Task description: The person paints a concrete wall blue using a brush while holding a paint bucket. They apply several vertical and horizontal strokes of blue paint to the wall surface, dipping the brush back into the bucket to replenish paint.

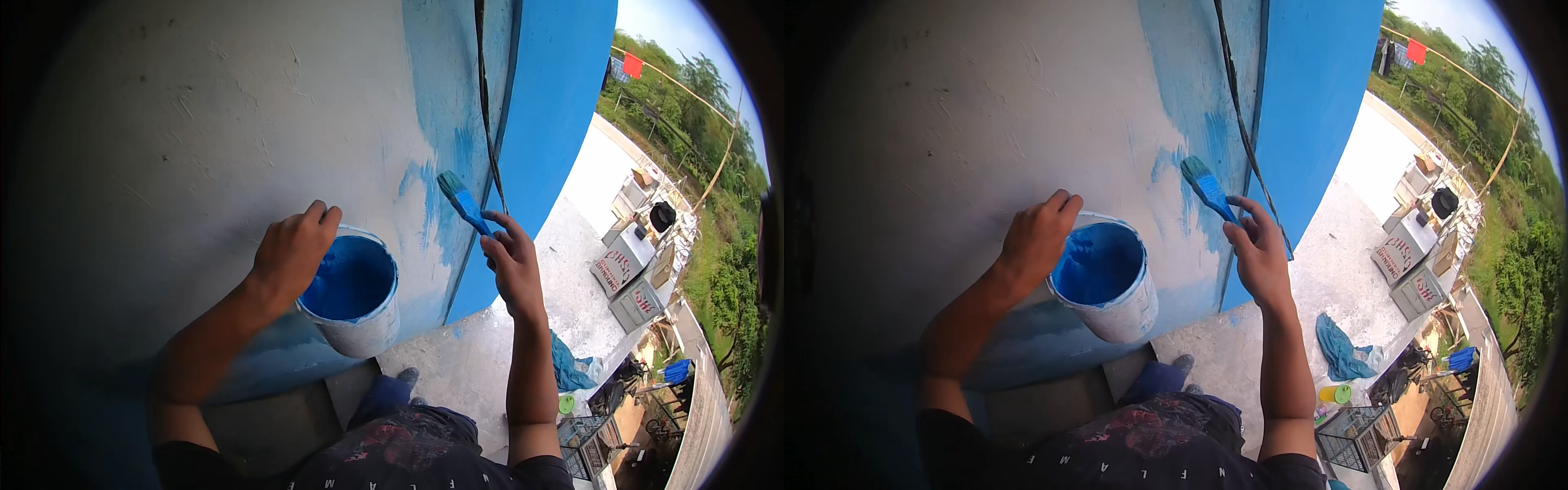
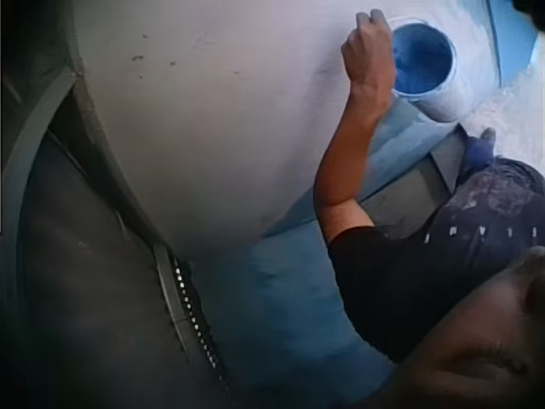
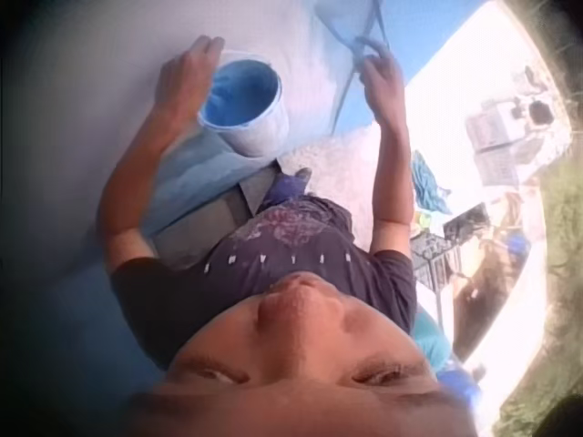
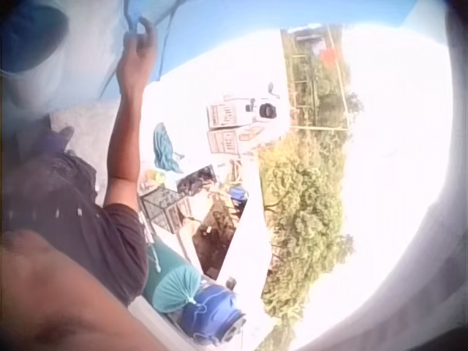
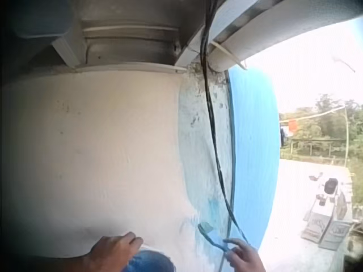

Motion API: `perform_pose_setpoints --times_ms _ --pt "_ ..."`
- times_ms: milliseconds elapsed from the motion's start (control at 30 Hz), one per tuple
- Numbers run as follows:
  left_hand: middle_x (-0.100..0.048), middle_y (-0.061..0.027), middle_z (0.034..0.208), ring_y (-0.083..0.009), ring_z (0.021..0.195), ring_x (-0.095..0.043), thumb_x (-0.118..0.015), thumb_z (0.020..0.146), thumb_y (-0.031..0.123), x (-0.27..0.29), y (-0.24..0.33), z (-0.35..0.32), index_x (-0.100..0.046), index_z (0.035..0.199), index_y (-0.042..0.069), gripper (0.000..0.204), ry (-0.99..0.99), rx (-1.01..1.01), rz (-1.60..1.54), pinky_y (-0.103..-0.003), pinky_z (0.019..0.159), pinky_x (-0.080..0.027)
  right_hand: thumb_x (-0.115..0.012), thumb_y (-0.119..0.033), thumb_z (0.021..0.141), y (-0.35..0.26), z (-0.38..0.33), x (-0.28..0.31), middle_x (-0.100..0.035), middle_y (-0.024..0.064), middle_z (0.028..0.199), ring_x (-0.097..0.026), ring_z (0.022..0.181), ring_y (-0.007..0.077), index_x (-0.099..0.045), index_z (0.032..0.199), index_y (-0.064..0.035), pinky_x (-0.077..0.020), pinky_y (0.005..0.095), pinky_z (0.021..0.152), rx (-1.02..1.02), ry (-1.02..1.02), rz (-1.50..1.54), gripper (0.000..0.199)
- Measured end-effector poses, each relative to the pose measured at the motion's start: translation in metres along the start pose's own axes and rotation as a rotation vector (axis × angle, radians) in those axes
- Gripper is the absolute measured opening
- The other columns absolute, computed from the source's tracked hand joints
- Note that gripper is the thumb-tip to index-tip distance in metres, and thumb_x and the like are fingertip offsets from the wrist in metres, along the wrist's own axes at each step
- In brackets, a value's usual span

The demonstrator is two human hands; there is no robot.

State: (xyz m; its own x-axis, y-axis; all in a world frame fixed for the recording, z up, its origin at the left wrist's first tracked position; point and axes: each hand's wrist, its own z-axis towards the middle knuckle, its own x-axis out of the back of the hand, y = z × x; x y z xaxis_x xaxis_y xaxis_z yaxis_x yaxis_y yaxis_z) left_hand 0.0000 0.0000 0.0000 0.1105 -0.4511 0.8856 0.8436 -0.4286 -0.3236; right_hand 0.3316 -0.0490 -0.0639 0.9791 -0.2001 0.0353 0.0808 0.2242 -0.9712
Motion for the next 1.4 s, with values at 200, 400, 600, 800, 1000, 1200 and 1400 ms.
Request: perform_pose_setpoints --times_ms 200,400,600,800,1000,1200,1400 --pt "-0.068 -0.0205 0.134 -0.0313 0.118 -0.071 -0.088 0.083 0.006 0.077 -0.048 0.030 -0.071 0.124 0.002 0.044 0.181 -0.084 0.334 -0.043 0.090 -0.065 -0.063 -0.007 0.102 -0.056 0.041 -0.035 -0.075 0.0185 0.098 -0.068 0.076 0.0246 -0.065 0.141 -0.0021 -0.0510 0.0368 0.070 0.482 0.316 -0.476 0.039" --pt "-0.048 -0.0163 0.159 -0.0350 0.148 -0.045 -0.099 0.067 0.041 0.070 -0.077 0.048 -0.067 0.137 0.013 0.083 0.284 -0.194 0.219 -0.055 0.123 -0.039 -0.064 -0.003 0.099 0.049 0.052 -0.034 -0.077 0.0265 0.109 -0.075 0.083 0.0311 -0.069 0.136 0.0008 -0.0560 0.0416 0.075 0.412 0.259 -0.687 0.037" --pt "-0.026 -0.0109 0.171 -0.0329 0.159 -0.027 -0.097 0.064 0.054 0.028 -0.116 0.059 -0.049 0.154 0.025 0.106 0.363 -0.326 0.225 -0.056 0.130 -0.028 -0.066 -0.005 0.096 0.120 0.012 -0.027 -0.076 0.0296 0.107 -0.074 0.087 0.0462 -0.072 0.131 0.0000 -0.0574 0.0498 0.079 0.037 -0.050 -0.916 0.036" --pt "-0.025 -0.0080 0.172 -0.0272 0.161 -0.023 -0.092 0.065 0.066 0.004 -0.132 0.059 -0.042 0.158 0.032 0.111 0.457 -0.332 0.322 -0.056 0.131 -0.027 -0.066 -0.006 0.097 -0.016 0.042 -0.049 -0.077 0.0221 0.103 -0.075 0.087 0.0402 -0.072 0.133 -0.0061 -0.0570 0.0476 0.078 0.351 0.248 -0.685 0.037" --pt "-0.027 -0.0076 0.172 -0.0267 0.161 -0.024 -0.087 0.067 0.075 0.012 -0.132 0.064 -0.043 0.157 0.032 0.109 0.485 -0.352 0.397 -0.056 0.130 -0.028 -0.068 -0.007 0.098 0.039 0.060 -0.063 -0.074 0.0177 0.097 -0.072 0.081 0.0388 -0.070 0.138 -0.0111 -0.0549 0.0468 0.070 0.430 0.344 -0.732 0.040" --pt "-0.027 -0.0094 0.173 -0.0278 0.161 -0.026 -0.090 0.064 0.073 0.004 -0.127 0.064 -0.043 0.157 0.030 0.113 0.520 -0.364 0.310 -0.056 0.130 -0.028 -0.072 -0.015 0.094 0.136 0.014 -0.046 -0.077 0.0217 0.105 -0.074 0.095 0.0430 -0.074 0.133 -0.0150 -0.0582 0.0536 0.081 0.056 -0.048 -1.057 0.038" --pt "-0.026 -0.0115 0.173 -0.0301 0.161 -0.024 -0.091 0.063 0.073 0.001 -0.127 0.060 -0.042 0.157 0.027 0.116 0.501 -0.362 0.299 -0.057 0.129 -0.029 -0.075 -0.014 0.094 -0.025 0.074 -0.037 -0.078 0.0215 0.103 -0.074 0.096 0.0443 -0.079 0.123 -0.0092 -0.0585 0.0490 0.084 0.308 0.088 -0.947 0.030"
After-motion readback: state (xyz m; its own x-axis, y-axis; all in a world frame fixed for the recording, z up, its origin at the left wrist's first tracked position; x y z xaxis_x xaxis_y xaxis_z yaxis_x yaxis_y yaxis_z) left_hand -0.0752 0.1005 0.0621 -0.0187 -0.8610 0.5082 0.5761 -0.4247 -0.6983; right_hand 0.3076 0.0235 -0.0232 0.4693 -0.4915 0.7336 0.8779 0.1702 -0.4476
